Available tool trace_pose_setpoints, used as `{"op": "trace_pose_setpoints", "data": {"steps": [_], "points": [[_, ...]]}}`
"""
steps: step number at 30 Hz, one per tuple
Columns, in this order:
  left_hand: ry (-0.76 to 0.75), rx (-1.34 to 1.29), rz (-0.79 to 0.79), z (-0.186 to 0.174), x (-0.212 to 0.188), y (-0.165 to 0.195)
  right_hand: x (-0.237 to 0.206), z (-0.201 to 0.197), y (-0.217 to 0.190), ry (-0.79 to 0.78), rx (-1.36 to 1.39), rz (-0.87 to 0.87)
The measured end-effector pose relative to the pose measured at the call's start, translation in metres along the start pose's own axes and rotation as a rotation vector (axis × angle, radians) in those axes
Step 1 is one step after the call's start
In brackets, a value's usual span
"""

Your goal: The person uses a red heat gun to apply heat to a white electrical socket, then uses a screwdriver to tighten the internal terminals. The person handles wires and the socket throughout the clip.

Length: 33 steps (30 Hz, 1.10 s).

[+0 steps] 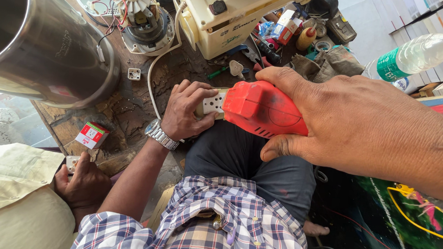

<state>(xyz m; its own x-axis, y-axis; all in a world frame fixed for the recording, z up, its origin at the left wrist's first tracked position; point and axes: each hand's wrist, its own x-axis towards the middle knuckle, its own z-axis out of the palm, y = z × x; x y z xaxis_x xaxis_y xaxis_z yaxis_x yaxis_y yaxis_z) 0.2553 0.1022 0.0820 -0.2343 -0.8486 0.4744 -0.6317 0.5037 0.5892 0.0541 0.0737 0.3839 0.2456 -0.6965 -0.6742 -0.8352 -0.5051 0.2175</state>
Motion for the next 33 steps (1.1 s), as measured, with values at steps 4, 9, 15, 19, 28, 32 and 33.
{"op": "trace_pose_setpoints", "data": {"steps": [4, 9, 15, 19, 28, 32, 33], "points": [[0.0, -0.008, -0.002, 0.0, -0.001, 0.0, 0.001, 0.001, 0.001, 0.016, 0.004, -0.016], [-0.001, -0.001, -0.002, 0.0, -0.001, -0.001, 0.001, 0.001, 0.001, 0.014, 0.02, -0.007], [-0.002, 0.002, -0.002, 0.001, -0.001, -0.001, 0.001, 0.002, 0.001, 0.001, 0.008, -0.001], [-0.001, 0.003, 0.003, 0.001, -0.001, -0.001, 0.002, 0.002, 0.001, 0.005, -0.002, -0.001], [-0.009, -0.015, -0.009, 0.0, -0.001, 0.004, 0.015, 0.009, -0.006, 0.022, 0.064, -0.115], [0.028, -0.033, 0.024, -0.001, -0.001, 0.003, 0.016, 0.015, 0.001, 0.08, 0.068, -0.152], [0.017, -0.026, 0.014, -0.002, 0.0, 0.002, 0.014, 0.015, 0.004, 0.085, 0.054, -0.141]]}}
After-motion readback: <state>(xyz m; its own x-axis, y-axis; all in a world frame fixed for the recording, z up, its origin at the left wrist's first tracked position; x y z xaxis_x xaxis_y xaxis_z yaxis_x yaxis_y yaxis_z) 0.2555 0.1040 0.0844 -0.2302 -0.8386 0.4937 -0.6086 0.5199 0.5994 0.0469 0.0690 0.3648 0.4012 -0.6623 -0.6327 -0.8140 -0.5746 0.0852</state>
